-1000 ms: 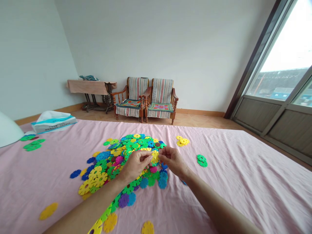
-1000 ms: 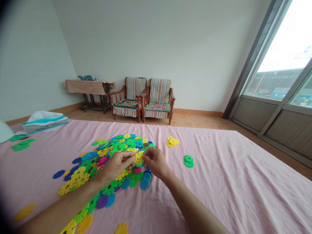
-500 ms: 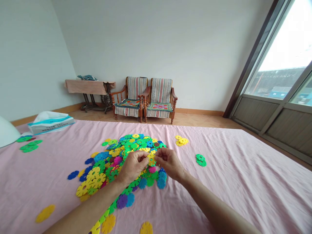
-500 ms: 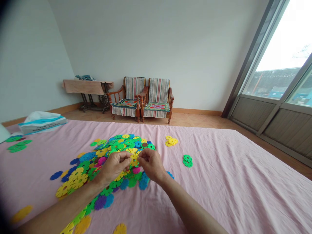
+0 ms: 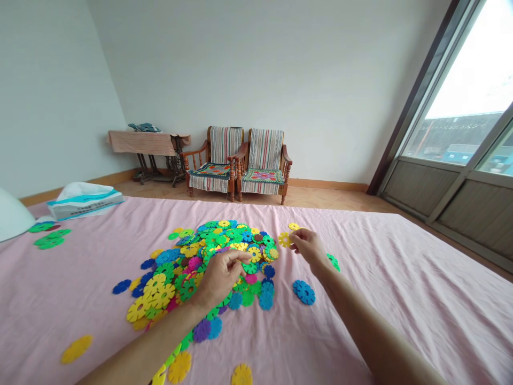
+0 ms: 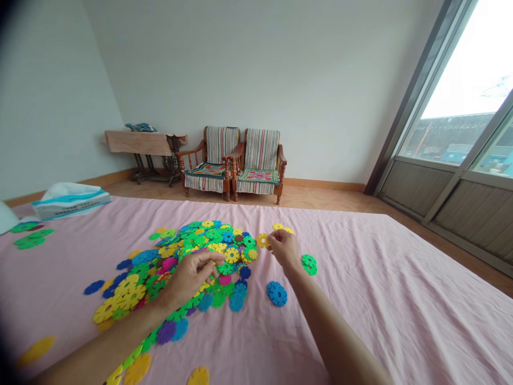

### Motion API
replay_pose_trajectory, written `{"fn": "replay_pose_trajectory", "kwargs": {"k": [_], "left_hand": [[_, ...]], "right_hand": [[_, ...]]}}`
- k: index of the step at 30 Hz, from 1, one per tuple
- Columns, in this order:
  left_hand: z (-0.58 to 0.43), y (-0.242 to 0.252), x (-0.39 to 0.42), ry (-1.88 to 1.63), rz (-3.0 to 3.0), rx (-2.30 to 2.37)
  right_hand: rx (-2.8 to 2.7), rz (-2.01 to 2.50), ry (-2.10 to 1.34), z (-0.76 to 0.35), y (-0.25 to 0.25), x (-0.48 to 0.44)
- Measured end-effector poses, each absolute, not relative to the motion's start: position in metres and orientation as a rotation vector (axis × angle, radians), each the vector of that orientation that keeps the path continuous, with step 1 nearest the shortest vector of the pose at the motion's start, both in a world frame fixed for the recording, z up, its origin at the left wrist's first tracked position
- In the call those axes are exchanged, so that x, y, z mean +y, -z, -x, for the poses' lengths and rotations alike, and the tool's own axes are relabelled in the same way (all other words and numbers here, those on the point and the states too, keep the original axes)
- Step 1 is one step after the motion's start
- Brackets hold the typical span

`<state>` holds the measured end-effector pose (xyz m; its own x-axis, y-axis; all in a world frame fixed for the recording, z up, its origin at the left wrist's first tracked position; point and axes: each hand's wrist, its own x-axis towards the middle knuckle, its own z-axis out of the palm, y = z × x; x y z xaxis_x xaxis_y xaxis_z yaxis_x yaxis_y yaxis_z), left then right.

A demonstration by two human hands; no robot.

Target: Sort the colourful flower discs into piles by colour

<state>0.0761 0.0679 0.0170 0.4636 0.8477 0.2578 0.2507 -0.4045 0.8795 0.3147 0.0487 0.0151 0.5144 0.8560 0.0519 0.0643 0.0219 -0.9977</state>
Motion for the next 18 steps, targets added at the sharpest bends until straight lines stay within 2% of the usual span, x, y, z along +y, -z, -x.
{"fn": "replay_pose_trajectory", "kwargs": {"k": [8, 14, 18], "left_hand": [[-0.076, -0.029, 0.055, -0.943, -2.262, 0.792], [-0.034, -0.056, 0.037, -0.518, -2.68, 0.41], [0.02, -0.065, 0.016, -0.313, -2.925, 0.385]], "right_hand": [[-0.682, 1.468, -0.707, -0.35, 0.005, 0.046], [-0.801, 1.502, -0.698, -0.341, 0.017, 0.044], [-0.865, 1.527, -0.67, -0.339, 0.019, 0.044]]}}
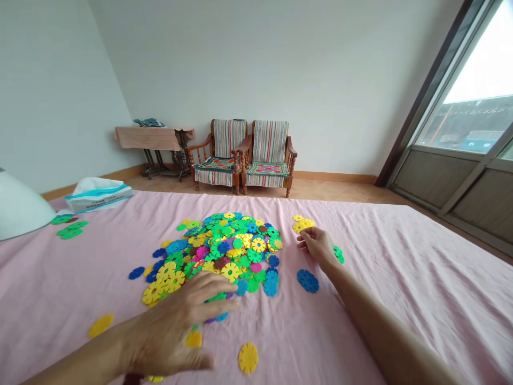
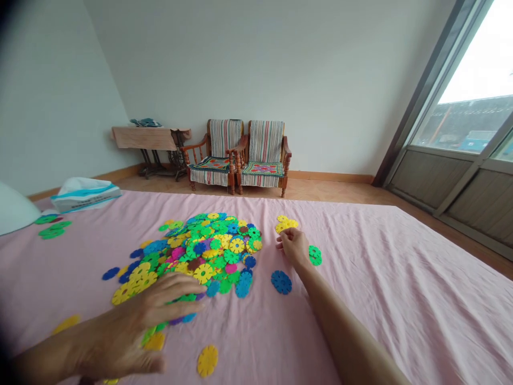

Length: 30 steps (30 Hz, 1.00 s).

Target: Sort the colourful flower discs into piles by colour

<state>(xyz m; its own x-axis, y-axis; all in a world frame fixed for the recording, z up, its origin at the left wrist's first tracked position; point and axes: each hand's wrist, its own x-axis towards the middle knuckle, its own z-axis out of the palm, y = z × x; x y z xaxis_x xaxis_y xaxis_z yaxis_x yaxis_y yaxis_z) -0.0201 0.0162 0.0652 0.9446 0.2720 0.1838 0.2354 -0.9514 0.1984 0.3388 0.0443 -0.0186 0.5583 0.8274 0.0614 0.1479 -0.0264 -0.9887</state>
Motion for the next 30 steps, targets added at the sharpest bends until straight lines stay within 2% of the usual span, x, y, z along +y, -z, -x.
{"fn": "replay_pose_trajectory", "kwargs": {"k": [6, 12, 15, 25, 30], "left_hand": [[0.071, -0.053, 0.001, -0.262, -3.07, 0.327], [0.065, -0.036, 0.018, -0.167, -3.123, 0.407], [0.057, -0.029, 0.031, -0.225, -3.126, 0.392], [0.024, -0.016, 0.09, -0.301, -3.197, 0.52], [0.003, -0.015, 0.117, -0.41, -3.22, 0.544]], "right_hand": [[-1.114, 1.479, -0.633, -0.299, -0.006, 0.031], [-2.261, 1.026, -0.395, -0.223, -0.03, -0.041], [-2.565, 0.917, -0.35, -0.211, -0.03, -0.062], [-2.624, 1.206, 0.076, -0.208, -0.02, -0.007], [-2.541, 1.294, 0.165, -0.212, -0.014, 0.016]]}}
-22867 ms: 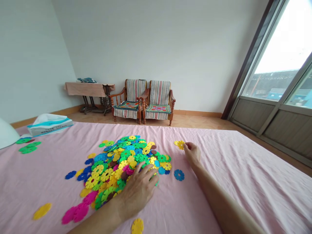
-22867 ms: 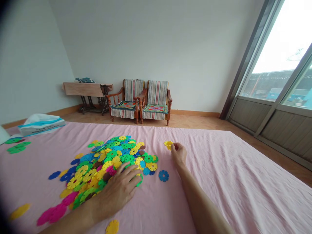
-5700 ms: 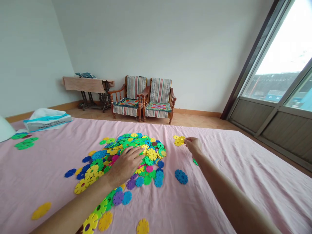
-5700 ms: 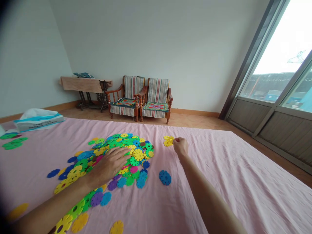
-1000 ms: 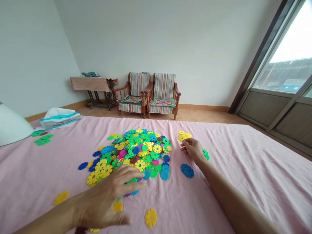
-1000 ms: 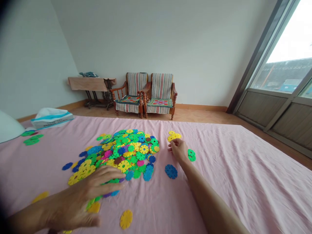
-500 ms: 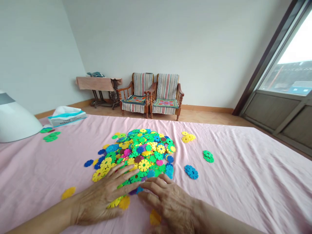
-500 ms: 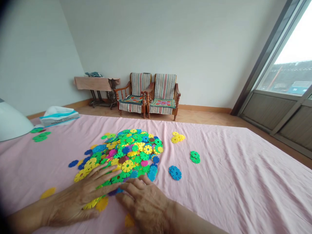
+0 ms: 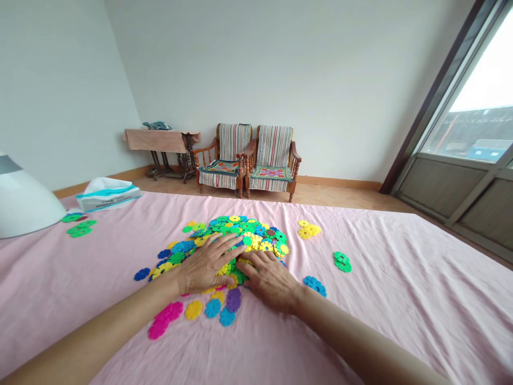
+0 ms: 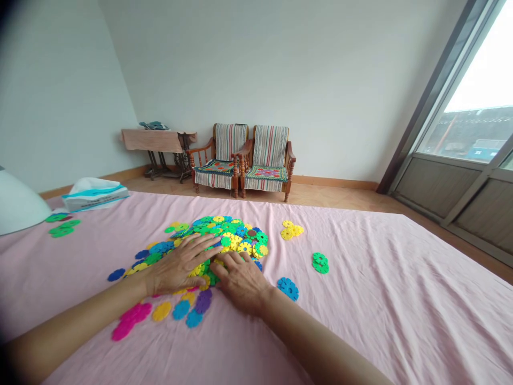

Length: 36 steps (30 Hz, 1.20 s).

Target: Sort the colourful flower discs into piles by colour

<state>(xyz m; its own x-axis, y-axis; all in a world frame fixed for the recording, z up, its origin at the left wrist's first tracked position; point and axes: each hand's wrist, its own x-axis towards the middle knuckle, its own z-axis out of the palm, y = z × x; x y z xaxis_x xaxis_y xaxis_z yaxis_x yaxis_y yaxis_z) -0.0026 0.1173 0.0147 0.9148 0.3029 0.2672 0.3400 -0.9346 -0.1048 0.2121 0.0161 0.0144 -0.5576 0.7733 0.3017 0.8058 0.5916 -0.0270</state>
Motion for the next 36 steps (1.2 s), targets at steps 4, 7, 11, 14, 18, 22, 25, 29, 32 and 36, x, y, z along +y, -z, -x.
{"fn": "replay_pose_trajectory", "kwargs": {"k": [4, 7, 11, 14, 18, 22, 25, 29, 32, 36], "left_hand": [[0.01, -0.027, 0.114, 0.384, 2.936, -0.515], [0.038, -0.038, 0.094, 0.337, 2.967, -0.539], [0.082, -0.041, 0.066, 0.147, 3.008, -0.525], [0.096, -0.034, 0.058, 0.087, 3.026, -0.524], [0.084, -0.022, 0.07, 0.134, 2.993, -0.574], [0.055, -0.015, 0.091, 0.222, 2.923, -0.607], [0.037, -0.013, 0.104, 0.329, 2.896, -0.618], [0.018, -0.015, 0.116, 0.428, 2.879, -0.694], [0.0, -0.02, 0.119, 0.589, 2.874, -0.825], [-0.04, -0.029, 0.112, 1.136, 2.81, -1.012]], "right_hand": [[-2.45, 1.334, 0.094, -0.218, -0.014, 0.018], [-2.36, 1.354, 0.022, -0.225, -0.017, 0.009], [-2.328, 1.376, -0.073, -0.236, -0.019, -0.005], [-2.311, 1.39, -0.096, -0.24, -0.017, -0.007], [-2.208, 1.456, -0.102, -0.235, -0.014, 0.0], [-2.134, 1.498, -0.089, -0.224, -0.015, 0.012], [-2.118, 1.522, -0.073, -0.217, -0.017, 0.019], [-2.131, 1.569, -0.003, -0.212, -0.014, 0.026], [-2.186, 1.542, 0.112, -0.211, -0.007, 0.027], [-2.259, 1.441, 0.294, -0.211, 0.0, 0.022]]}}
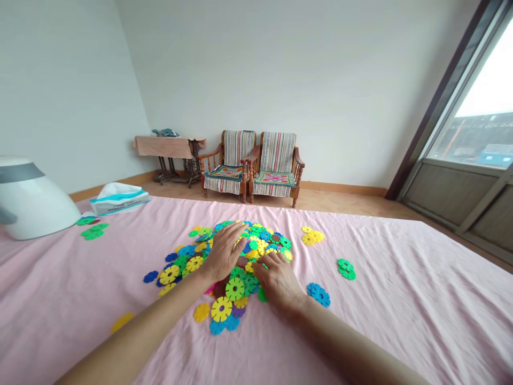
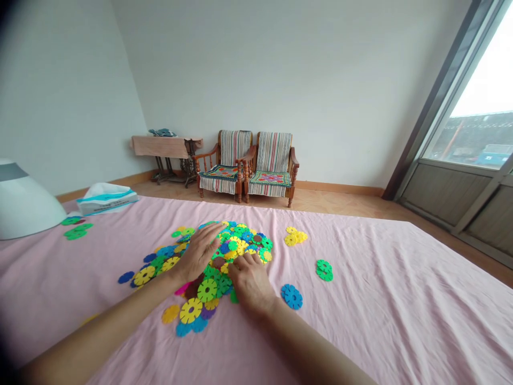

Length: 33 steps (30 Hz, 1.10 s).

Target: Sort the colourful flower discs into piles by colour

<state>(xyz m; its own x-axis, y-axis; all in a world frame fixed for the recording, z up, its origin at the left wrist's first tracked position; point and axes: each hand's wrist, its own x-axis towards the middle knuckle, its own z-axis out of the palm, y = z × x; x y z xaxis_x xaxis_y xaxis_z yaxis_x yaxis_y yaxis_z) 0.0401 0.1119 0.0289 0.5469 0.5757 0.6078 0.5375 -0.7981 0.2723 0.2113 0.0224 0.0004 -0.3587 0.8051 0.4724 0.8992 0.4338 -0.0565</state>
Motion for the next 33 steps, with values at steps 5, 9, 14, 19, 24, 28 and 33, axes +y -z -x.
{"fn": "replay_pose_trajectory", "kwargs": {"k": [5, 9, 14, 19, 24, 28, 33], "left_hand": [[-0.073, -0.025, 0.094, -1.38, -2.404, 1.039], [-0.066, -0.013, 0.091, -1.302, -2.57, 1.08], [-0.052, -0.006, 0.101, -1.268, -2.716, 1.137], [-0.05, -0.003, 0.108, -1.2, -2.72, 1.128], [-0.051, -0.002, 0.107, -1.189, -2.718, 1.129], [-0.051, -0.003, 0.106, -1.2, -2.72, 1.107], [-0.051, -0.002, 0.107, -1.167, -2.725, 1.109]], "right_hand": [[-2.146, 1.443, 0.242, -0.215, -0.007, 0.014], [-1.75, 1.505, -0.113, -0.229, -0.011, 0.014], [-1.289, 1.46, -0.591, -0.261, -0.003, 0.022], [-1.071, 1.548, -0.567, -0.303, 0.005, 0.031], [-0.873, 1.669, -0.4, -0.351, 0.008, 0.037], [-0.786, 1.664, -0.403, -0.368, 0.014, 0.041], [-0.761, 1.605, -0.446, -0.368, 0.021, 0.048]]}}
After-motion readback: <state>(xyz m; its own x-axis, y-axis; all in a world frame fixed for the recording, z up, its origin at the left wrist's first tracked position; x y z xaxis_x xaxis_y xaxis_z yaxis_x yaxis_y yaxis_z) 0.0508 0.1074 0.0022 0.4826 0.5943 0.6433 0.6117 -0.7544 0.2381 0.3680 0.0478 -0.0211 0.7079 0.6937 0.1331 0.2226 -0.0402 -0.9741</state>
